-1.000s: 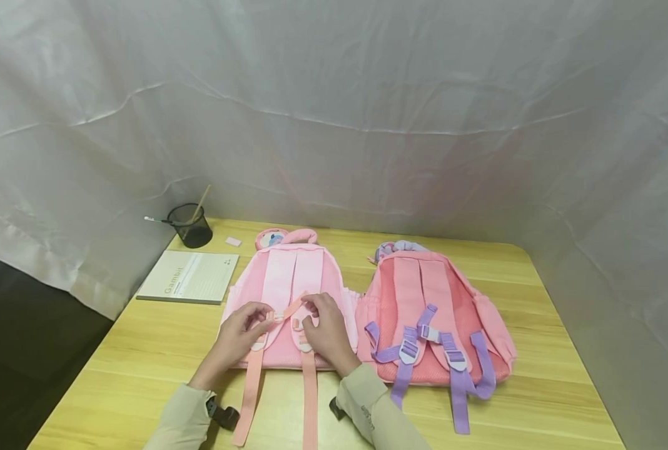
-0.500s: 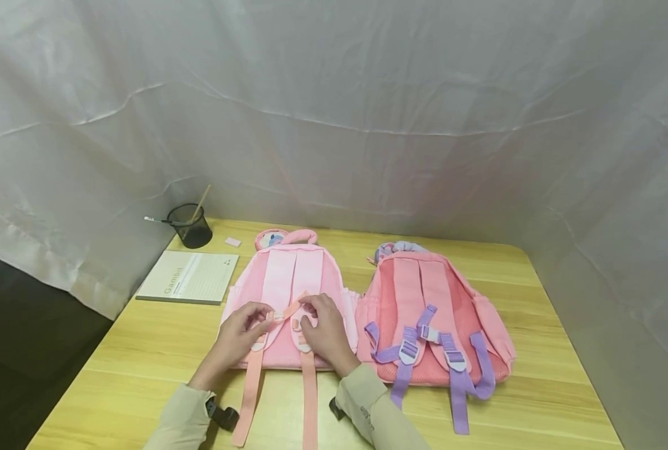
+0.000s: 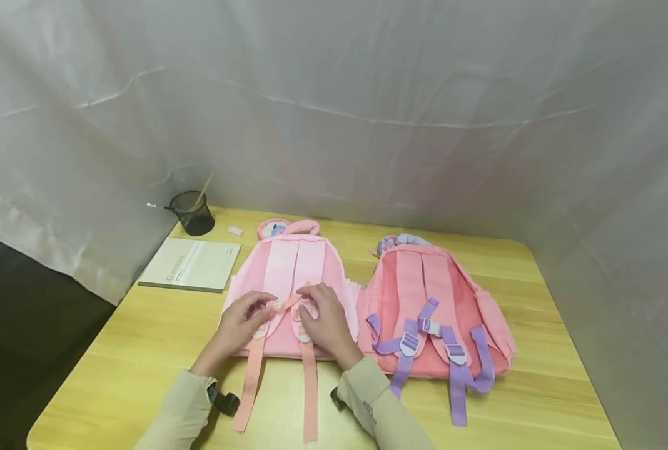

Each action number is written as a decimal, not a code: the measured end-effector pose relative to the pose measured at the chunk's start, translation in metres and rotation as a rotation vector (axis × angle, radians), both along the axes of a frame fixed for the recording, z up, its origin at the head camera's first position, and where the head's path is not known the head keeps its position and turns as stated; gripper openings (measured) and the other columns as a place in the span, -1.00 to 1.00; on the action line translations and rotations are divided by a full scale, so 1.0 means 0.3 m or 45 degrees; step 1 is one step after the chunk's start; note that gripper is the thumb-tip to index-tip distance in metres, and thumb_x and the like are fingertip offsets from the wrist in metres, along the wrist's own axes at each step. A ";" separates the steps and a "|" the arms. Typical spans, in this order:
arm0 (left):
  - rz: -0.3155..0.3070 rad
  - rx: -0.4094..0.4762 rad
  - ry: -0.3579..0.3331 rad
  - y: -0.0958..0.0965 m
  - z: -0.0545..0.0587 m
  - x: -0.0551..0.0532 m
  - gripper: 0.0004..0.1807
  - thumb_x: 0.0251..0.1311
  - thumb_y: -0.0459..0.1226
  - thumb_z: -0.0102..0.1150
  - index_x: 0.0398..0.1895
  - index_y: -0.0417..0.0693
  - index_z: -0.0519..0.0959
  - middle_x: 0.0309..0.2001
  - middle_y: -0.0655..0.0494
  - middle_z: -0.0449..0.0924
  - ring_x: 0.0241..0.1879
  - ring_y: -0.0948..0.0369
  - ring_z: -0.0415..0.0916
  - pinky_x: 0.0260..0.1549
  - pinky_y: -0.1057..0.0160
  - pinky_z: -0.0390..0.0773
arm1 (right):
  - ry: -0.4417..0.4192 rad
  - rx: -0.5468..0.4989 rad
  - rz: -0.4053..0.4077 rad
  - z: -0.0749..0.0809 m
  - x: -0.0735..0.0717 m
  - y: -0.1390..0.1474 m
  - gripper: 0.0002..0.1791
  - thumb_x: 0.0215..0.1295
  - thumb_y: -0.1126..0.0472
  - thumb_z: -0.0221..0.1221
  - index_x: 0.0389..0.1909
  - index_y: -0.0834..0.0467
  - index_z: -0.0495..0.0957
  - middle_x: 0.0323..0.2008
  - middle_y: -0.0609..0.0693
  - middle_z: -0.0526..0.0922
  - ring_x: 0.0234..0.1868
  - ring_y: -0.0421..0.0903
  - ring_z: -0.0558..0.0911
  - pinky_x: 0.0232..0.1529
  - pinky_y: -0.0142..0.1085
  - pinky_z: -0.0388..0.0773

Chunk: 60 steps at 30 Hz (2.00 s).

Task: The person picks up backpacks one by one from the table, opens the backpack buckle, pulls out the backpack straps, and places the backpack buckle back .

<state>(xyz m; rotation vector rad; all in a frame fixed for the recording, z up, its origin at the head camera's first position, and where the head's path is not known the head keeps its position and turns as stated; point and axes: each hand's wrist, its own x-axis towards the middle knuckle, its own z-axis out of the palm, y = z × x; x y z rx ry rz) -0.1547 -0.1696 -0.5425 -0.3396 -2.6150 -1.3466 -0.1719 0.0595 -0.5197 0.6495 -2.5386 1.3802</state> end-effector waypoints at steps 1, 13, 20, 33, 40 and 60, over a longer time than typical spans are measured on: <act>0.001 0.009 -0.004 0.000 0.001 -0.003 -0.81 0.37 -0.17 0.33 0.00 0.13 0.69 -0.29 0.28 0.58 -0.30 0.29 0.43 -0.23 0.26 0.43 | 0.011 0.001 0.010 0.003 -0.001 -0.002 -0.66 0.25 0.32 0.29 0.06 0.13 0.66 -0.10 0.04 0.67 0.00 0.00 0.61 0.09 -0.06 0.57; 0.013 0.083 -0.087 -0.004 -0.002 -0.009 -0.80 0.34 -0.20 0.36 -0.01 0.08 0.67 -0.32 0.25 0.62 -0.32 0.30 0.46 -0.25 0.31 0.44 | 0.007 0.131 0.127 0.024 -0.019 -0.022 -0.70 0.27 0.26 0.34 0.02 0.11 0.68 -0.02 0.01 0.68 0.08 -0.01 0.58 0.12 -0.05 0.54; 0.033 0.111 -0.107 -0.009 0.002 -0.012 -0.79 0.33 -0.21 0.37 -0.02 0.02 0.66 -0.30 0.19 0.65 -0.31 0.29 0.48 -0.26 0.34 0.45 | -0.023 0.257 0.241 0.034 -0.079 -0.055 -0.68 0.22 0.24 0.42 0.01 0.09 0.70 0.03 0.03 0.71 0.14 0.03 0.58 0.23 -0.02 0.50; 0.027 0.153 -0.160 -0.006 -0.003 -0.006 -0.80 0.44 -0.22 0.24 0.03 -0.04 0.60 -0.21 0.13 0.69 -0.23 0.26 0.57 -0.18 0.33 0.52 | 0.138 0.379 0.125 -0.053 -0.102 -0.085 -0.95 0.24 0.06 0.44 -0.30 -0.11 0.82 -0.35 -0.22 0.73 -0.19 -0.19 0.55 0.01 -0.16 0.43; 0.025 0.147 -0.160 -0.005 -0.001 -0.007 -0.80 0.44 -0.24 0.24 0.04 -0.07 0.60 -0.20 0.12 0.70 -0.25 0.28 0.59 -0.20 0.34 0.54 | 0.180 0.320 0.091 -0.061 -0.094 -0.080 -0.92 0.25 0.04 0.42 -0.32 -0.06 0.82 -0.40 -0.24 0.73 -0.27 -0.21 0.54 0.08 -0.12 0.41; 0.037 0.131 -0.157 -0.004 -0.003 -0.008 -0.78 0.43 -0.16 0.26 0.02 -0.05 0.63 -0.25 0.19 0.69 -0.26 0.30 0.58 -0.19 0.34 0.51 | 0.209 0.325 0.114 -0.048 -0.073 -0.111 -0.95 0.26 0.10 0.43 -0.28 -0.05 0.82 -0.38 -0.19 0.75 -0.30 -0.22 0.56 -0.04 -0.21 0.44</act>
